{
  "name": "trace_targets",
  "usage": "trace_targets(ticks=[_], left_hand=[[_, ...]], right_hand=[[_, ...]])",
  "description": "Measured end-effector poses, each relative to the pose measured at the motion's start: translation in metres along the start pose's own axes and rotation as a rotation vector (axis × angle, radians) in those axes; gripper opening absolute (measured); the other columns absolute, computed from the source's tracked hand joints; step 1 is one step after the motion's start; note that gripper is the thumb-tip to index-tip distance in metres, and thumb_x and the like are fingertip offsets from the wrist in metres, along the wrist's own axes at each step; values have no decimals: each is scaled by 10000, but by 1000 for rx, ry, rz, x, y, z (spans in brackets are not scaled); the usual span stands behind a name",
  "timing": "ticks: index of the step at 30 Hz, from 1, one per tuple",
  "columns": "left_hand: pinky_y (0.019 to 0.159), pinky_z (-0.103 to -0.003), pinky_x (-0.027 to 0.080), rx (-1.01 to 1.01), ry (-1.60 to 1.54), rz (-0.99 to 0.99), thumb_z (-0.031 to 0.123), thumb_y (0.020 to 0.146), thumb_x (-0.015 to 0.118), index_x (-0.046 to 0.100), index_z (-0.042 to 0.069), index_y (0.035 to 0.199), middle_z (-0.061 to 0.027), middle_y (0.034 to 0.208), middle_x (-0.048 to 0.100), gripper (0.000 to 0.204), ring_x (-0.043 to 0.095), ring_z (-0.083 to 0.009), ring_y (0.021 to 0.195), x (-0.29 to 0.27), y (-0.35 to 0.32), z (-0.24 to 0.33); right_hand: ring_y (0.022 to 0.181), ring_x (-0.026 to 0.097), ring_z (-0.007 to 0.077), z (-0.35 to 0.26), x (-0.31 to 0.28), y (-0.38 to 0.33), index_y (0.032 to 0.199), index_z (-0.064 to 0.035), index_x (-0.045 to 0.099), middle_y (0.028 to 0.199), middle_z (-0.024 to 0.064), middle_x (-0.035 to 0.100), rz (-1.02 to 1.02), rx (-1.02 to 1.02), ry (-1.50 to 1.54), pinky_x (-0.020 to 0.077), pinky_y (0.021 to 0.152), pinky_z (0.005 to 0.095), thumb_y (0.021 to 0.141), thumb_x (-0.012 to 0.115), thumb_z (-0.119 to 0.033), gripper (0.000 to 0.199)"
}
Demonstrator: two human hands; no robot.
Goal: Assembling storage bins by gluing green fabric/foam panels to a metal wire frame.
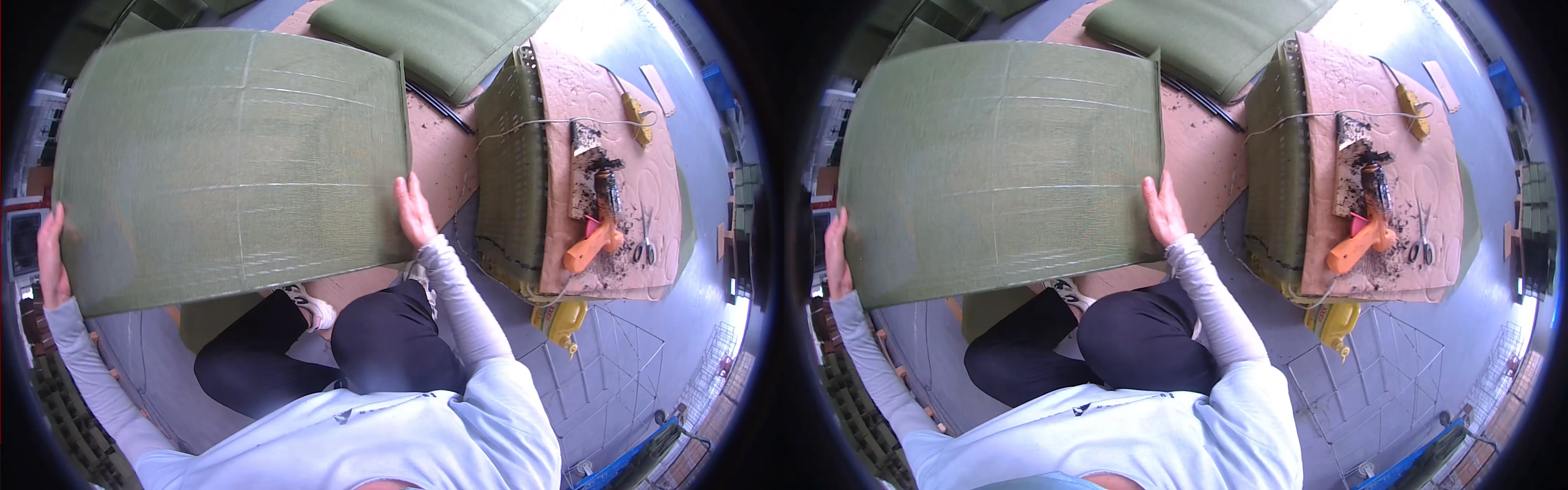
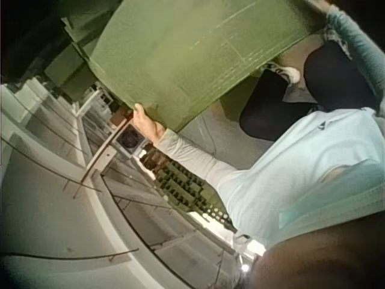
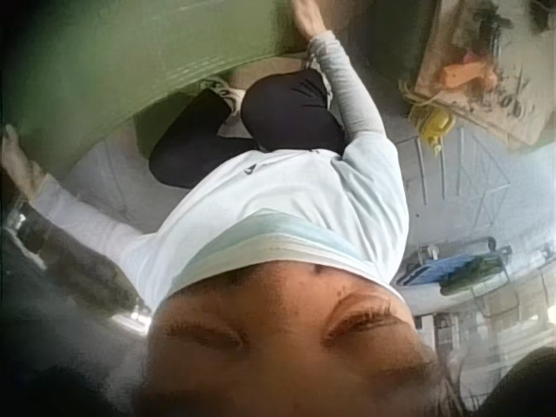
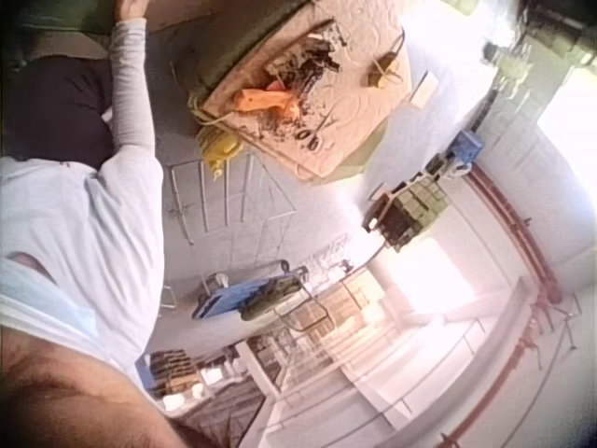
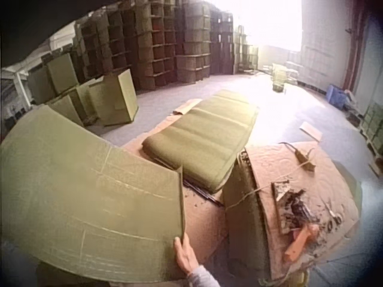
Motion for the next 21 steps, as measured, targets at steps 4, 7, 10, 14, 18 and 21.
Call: trace_targets(ticks=[4,7,10,14,18,21], left_hand=[[717,-218,477,140,64,166,307,985,569,622,65,1169,34,969,626,309,586,-46,820,48,-16,63],[648,-219,444,244,176,86,292,998,545,652,59,1112,40,857,624,281,564,-43,713,87,-40,113],[596,-219,404,458,295,-86,306,1001,537,656,42,1050,33,723,584,294,542,-46,653,142,-42,106],[559,-257,374,516,374,-131,308,1006,530,621,25,856,51,623,489,333,483,-58,612,170,-77,73],[514,-343,296,689,402,-119,230,975,563,460,-30,711,-107,592,351,384,290,-119,574,197,-90,14],[504,-362,293,670,368,-92,219,964,568,428,-38,719,-149,618,302,381,285,-141,545,202,-114,17]], right_hand=[[1403,316,381,22,47,-3,1487,50,193,1456,313,370,-198,164,67,267,1145,387,960,396,-605,865],[1333,418,393,47,74,16,1447,69,276,1393,325,440,-353,102,-11,333,1103,409,942,431,-612,861],[1236,524,381,62,51,37,1397,87,343,1306,322,523,-258,70,34,406,1038,411,951,472,-563,798],[1207,558,327,-48,3,20,1406,66,340,1307,280,542,-115,-152,64,435,1006,367,983,494,-450,685],[1239,533,332,-139,-41,10,1421,42,334,1358,258,507,60,-482,-47,409,1035,366,997,446,-462,668],[1293,488,336,-205,-45,-7,1428,40,329,1419,244,449,68,-650,-95,394,1054,371,1001,432,-448,656]])
Point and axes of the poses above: each hand's wrist, its own y-axis towards the middle knuckle, its own x-axis out of the palm, z = x × y, the point moved 1 cm from there along y, towards the middle knuckle
